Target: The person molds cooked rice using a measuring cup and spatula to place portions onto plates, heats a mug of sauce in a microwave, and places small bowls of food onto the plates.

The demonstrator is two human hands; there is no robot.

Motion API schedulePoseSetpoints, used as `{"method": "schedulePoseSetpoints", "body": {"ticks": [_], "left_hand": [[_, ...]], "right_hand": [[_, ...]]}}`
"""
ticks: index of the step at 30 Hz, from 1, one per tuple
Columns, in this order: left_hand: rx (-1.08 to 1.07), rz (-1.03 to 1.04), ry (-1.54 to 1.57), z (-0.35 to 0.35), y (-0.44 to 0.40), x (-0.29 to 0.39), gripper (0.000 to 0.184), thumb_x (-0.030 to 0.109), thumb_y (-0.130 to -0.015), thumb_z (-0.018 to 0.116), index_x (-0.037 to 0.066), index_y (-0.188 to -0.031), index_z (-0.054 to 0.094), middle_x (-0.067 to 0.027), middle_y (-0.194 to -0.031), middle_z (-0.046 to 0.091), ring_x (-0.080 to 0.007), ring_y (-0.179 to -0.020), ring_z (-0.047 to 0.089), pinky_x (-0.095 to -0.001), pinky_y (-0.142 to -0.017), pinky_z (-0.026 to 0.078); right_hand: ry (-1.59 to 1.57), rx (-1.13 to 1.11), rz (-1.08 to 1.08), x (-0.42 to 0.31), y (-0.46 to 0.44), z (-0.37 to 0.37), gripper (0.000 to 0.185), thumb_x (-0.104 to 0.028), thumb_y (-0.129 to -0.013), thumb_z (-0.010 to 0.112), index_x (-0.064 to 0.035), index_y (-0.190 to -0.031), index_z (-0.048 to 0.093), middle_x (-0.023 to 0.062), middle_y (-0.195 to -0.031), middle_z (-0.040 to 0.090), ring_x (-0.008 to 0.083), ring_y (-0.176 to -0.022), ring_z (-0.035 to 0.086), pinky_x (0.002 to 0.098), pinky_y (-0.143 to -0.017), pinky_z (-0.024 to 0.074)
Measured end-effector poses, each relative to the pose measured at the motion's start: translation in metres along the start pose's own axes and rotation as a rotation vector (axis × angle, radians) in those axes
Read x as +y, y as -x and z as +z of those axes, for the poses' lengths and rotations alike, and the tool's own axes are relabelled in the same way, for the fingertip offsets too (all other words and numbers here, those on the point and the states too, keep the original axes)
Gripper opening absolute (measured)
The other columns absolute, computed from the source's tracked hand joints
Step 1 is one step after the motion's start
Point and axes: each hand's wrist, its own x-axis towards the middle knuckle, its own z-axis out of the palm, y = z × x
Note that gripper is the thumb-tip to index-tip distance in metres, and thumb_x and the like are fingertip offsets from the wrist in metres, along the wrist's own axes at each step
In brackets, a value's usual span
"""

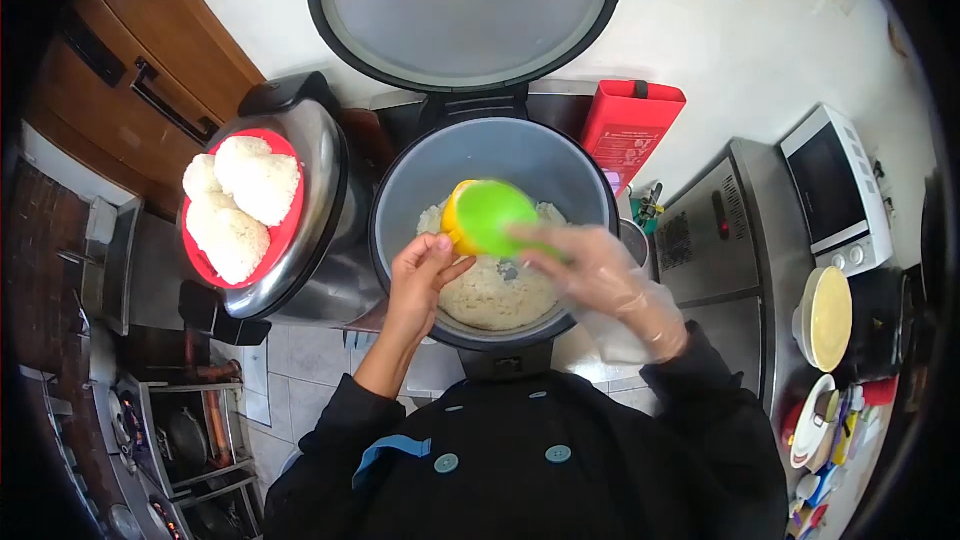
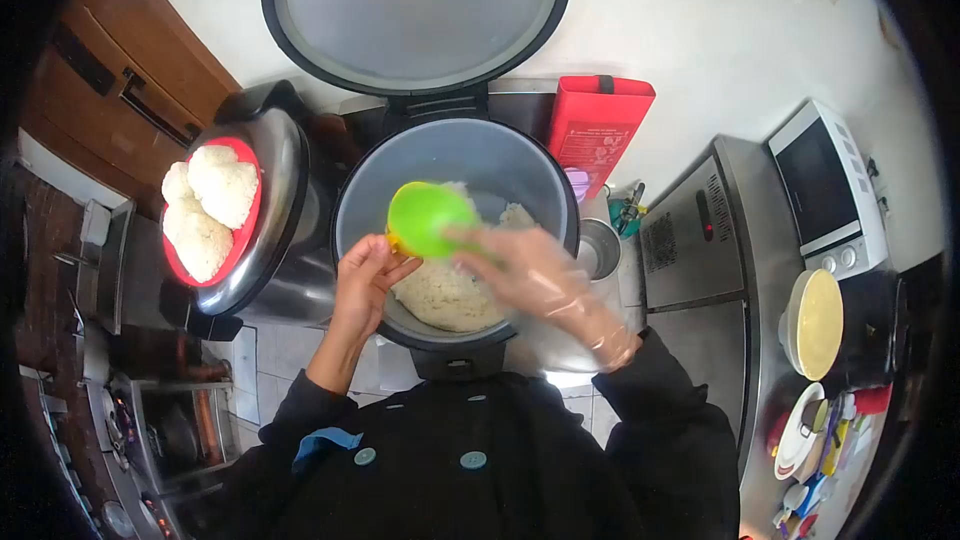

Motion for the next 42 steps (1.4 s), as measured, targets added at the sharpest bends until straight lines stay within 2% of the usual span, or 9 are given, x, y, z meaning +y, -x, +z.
{"method": "schedulePoseSetpoints", "body": {"ticks": [7, 13, 17, 20, 24, 28, 33, 37, 42], "left_hand": [[-0.037, -0.083, 0.015, 0.003, 0.011, -0.004, 0.018, 0.018, -0.092, 0.055, 0.001, -0.085, 0.057, -0.0067, -0.094, 0.059, -0.0148, -0.093, 0.06, -0.0373, -0.092, 0.049], [-0.19, 0.019, -0.104, -0.008, 0.006, 0.004, 0.018, 0.017, -0.09, 0.058, 0.001, -0.083, 0.055, -0.0104, -0.108, 0.057, -0.0203, -0.101, 0.059, -0.0389, -0.093, 0.048], [-0.104, 0.054, -0.058, -0.013, 0.012, 0.002, 0.012, 0.013, -0.089, 0.058, 0.004, -0.082, 0.054, -0.0089, -0.111, 0.054, -0.0202, -0.106, 0.054, -0.0411, -0.091, 0.048], [-0.111, 0.244, -0.454, -0.011, 0.009, 0.001, 0.01, 0.011, -0.089, 0.059, 0.004, -0.083, 0.054, -0.0066, -0.101, 0.056, -0.0155, -0.094, 0.057, -0.0395, -0.087, 0.05], [0.187, 0.065, -0.282, -0.005, 0.027, 0.006, 0.013, 0.016, -0.091, 0.056, 0.005, -0.085, 0.054, -0.0047, -0.092, 0.058, -0.0118, -0.077, 0.056, -0.0384, -0.081, 0.052], [0.327, 0.106, 0.015, -0.004, 0.057, 0.028, 0.02, 0.024, -0.092, 0.051, 0.004, -0.094, 0.052, -0.01, -0.098, 0.058, -0.0243, -0.089, 0.061, -0.0432, -0.081, 0.053], [0.47, 0.285, 0.089, -0.007, 0.103, 0.046, 0.017, 0.022, -0.091, 0.051, 0.006, -0.091, 0.051, -0.0136, -0.103, 0.061, -0.0333, -0.096, 0.063, -0.047, -0.081, 0.054], [0.638, 0.426, 0.22, 0.002, 0.156, 0.056, 0.026, 0.026, -0.09, 0.051, 0.003, -0.101, 0.05, -0.0159, -0.108, 0.058, -0.0373, -0.099, 0.061, -0.0496, -0.082, 0.053], [0.758, 0.479, 0.036, -0.032, 0.219, 0.058, 0.025, 0.026, -0.088, 0.055, 0.003, -0.094, 0.047, -0.019, -0.106, 0.058, -0.0362, -0.095, 0.062, -0.049, -0.079, 0.055]], "right_hand": [[0.335, -0.186, 0.108, 0.001, -0.001, -0.021, 0.027, -0.028, -0.087, 0.058, -0.015, -0.111, 0.063, 0.0144, -0.086, 0.066, 0.0327, -0.074, 0.064, 0.0374, -0.069, 0.0505], [-0.389, -0.237, 0.294, 0.01, 0.017, -0.004, 0.028, -0.026, -0.089, 0.058, -0.0124, -0.113, 0.062, 0.0128, -0.106, 0.063, 0.0234, -0.099, 0.059, 0.0331, -0.089, 0.0433], [-0.689, 0.256, 0.449, 0.047, 0.038, -0.041, 0.034, -0.024, -0.088, 0.059, -0.0026, -0.114, 0.059, 0.0094, -0.108, 0.061, 0.0161, -0.103, 0.053, 0.0317, -0.091, 0.0395], [0.26, 0.261, 0.614, 0.142, 0.062, -0.062, 0.035, -0.014, -0.081, 0.052, -0.004, -0.115, 0.057, 0.0175, -0.106, 0.063, 0.0274, -0.093, 0.062, 0.0367, -0.083, 0.0472], [0.441, -0.109, 0.668, 0.27, 0.102, -0.007, 0.03, -0.02, -0.081, 0.054, -0.0065, -0.108, 0.059, 0.0198, -0.103, 0.062, 0.0318, -0.099, 0.06, 0.0405, -0.084, 0.0471], [0.505, 0.205, 0.588, 0.149, -0.014, -0.065, 0.031, -0.018, -0.08, 0.059, -0.0066, -0.109, 0.06, 0.0204, -0.104, 0.061, 0.0367, -0.102, 0.057, 0.044, -0.087, 0.0458], [0.533, 0.916, -0.561, -0.014, -0.173, -0.148, 0.024, -0.015, -0.088, 0.051, -0.0095, -0.111, 0.057, 0.0164, -0.102, 0.06, 0.0353, -0.093, 0.056, 0.0437, -0.079, 0.0455], [0.764, 0.676, -0.439, -0.115, -0.238, -0.162, 0.039, -0.021, -0.091, 0.045, 0.0023, -0.122, 0.047, 0.0229, -0.123, 0.05, 0.0353, -0.118, 0.046, 0.0432, -0.099, 0.0384], [0.67, 0.697, -0.34, -0.162, -0.209, -0.147, 0.023, -0.02, -0.085, 0.05, -0.0001, -0.09, 0.062, 0.0221, -0.095, 0.061, 0.0366, -0.094, 0.059, 0.0424, -0.084, 0.0456]]}}
